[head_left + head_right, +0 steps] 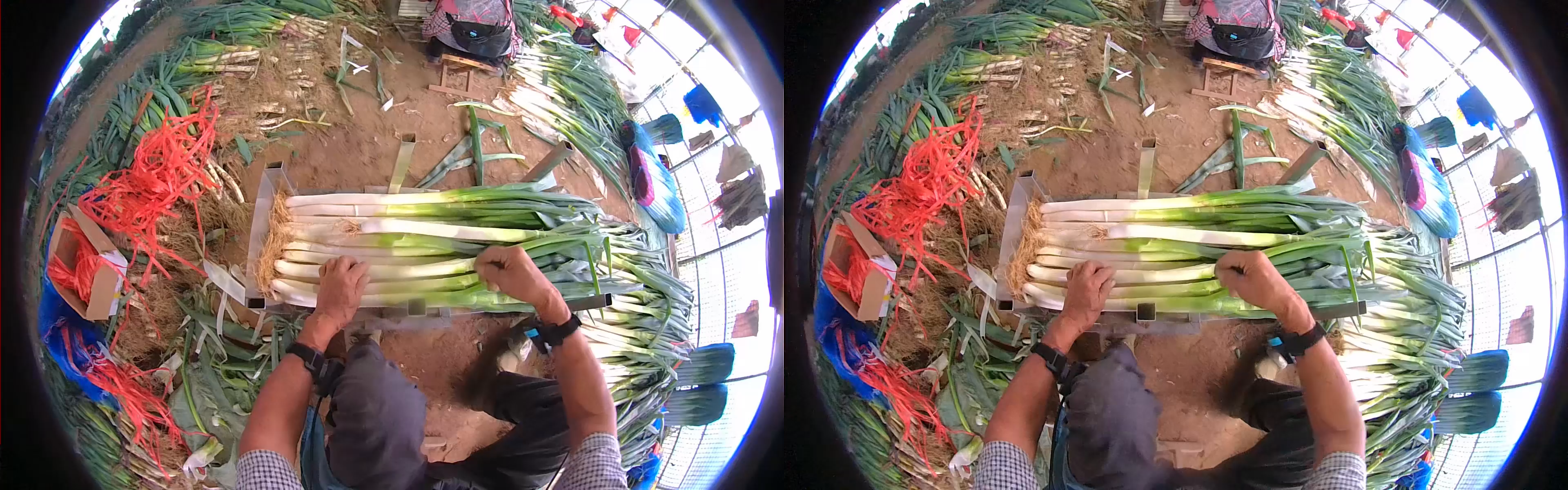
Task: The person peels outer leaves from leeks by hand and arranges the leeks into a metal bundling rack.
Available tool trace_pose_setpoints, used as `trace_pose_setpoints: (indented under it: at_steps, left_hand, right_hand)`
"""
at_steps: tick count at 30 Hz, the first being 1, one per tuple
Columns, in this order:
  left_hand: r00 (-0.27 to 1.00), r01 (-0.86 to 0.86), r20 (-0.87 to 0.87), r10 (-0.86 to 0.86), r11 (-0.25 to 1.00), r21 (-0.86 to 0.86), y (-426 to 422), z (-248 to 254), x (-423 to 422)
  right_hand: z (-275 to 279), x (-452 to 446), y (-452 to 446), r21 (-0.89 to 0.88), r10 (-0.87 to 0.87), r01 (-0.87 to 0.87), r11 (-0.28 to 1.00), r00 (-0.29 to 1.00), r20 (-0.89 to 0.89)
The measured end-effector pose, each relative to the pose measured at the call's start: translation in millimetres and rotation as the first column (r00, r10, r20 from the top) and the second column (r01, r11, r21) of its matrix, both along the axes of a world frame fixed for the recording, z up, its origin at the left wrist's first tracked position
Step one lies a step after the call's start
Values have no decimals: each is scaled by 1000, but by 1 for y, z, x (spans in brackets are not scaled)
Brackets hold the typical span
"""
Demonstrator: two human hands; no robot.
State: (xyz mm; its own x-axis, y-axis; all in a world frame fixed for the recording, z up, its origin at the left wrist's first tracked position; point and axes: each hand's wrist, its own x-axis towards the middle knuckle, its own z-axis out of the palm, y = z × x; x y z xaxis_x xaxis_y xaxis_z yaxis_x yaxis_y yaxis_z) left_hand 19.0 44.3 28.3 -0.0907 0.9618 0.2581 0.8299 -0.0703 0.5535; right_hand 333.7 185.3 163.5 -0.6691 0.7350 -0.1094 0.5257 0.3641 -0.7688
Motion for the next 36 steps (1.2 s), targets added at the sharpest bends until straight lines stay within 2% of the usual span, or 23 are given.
trace_pose_setpoints:
  at_steps: [2, 5, 9, 11, 13, 14, 15, 17, 19, 20, 21, 22, 23, 24, 26, 28, 29, 31, 34, 36]
  left_hand:
    - [1000, -1, -12, 1, 1000, 6, 0, -4, 1]
    - [1000, 1, -11, -1, 1000, 30, 2, -4, 1]
    - [1000, 21, -15, -20, 999, 47, -4, -5, 2]
    - [998, 36, -47, -34, 998, 43, -6, -3, 2]
    - [993, 54, -103, -54, 999, -3, -3, 1, 5]
    - [992, 68, -104, -71, 997, -32, -2, 3, 4]
    - [996, 78, -50, -77, 997, 19, 3, -2, 5]
    - [995, 83, 41, -87, 992, 92, -2, -17, -3]
    - [998, 59, -9, -59, 995, 78, -22, -16, -26]
    - [997, 72, -1, -72, 992, 102, -17, -16, -20]
    - [993, 107, 25, -111, 984, 140, -5, -16, -4]
    - [998, 61, 0, -61, 993, 105, -5, -13, 1]
    - [994, 99, -52, -96, 993, 69, -2, -10, 1]
    - [998, 60, 8, -61, 997, 49, -4, 5, 5]
    - [998, 63, 13, -64, 996, 67, -4, 0, 7]
    - [999, 49, -7, -49, 997, 61, -6, -4, 3]
    - [999, 51, 5, -51, 998, 20, -8, -3, 1]
    - [998, 55, 42, -52, 997, -60, -11, 0, 1]
    - [993, 47, 115, -41, 998, -46, -10, 8, 4]
    - [991, 70, 110, -73, 997, 32, -6, 5, 9]
  right_hand:
    - [-5, 9, -4, 282, 167, -213, 935, 970, 178]
    - [-18, -11, -7, 359, 127, -208, 910, 963, 236]
    - [-28, -36, 14, 550, -51, -11, 835, 994, 98]
    - [-30, -38, 28, 606, -82, -67, 793, 973, 214]
    - [-31, -34, 43, 549, -77, -43, 835, 978, 195]
    - [-30, -29, 51, 644, -126, -22, 765, 975, 182]
    - [-23, -28, 53, 725, -165, -4, 689, 973, 162]
    - [-26, -19, 64, 617, -125, -7, 787, 977, 170]
    - [-46, -7, 72, 390, -47, -142, 910, 899, 436]
    - [-58, -2, 75, 463, -20, -203, 863, 902, 431]
    - [-61, 2, 72, 463, -40, -151, 873, 925, 378]
    - [-68, 1, 64, 682, -64, -231, 694, 924, 377]
    - [-58, -8, 52, 742, -93, -321, 589, 884, 457]
    - [-59, -20, 45, 716, -5, -264, 646, 937, 350]
    - [-49, -62, 16, 788, 56, -307, 533, 943, 329]
    - [-53, -105, -6, 772, 161, -312, 553, 950, 269]
    - [-48, -119, -18, 723, 174, -355, 592, 933, 316]
    - [-58, -127, -20, 624, 162, -325, 711, 938, 305]
    - [-62, -105, 2, 605, 119, -272, 748, 952, 281]
    - [-59, -81, 17, 576, 148, -309, 757, 940, 309]
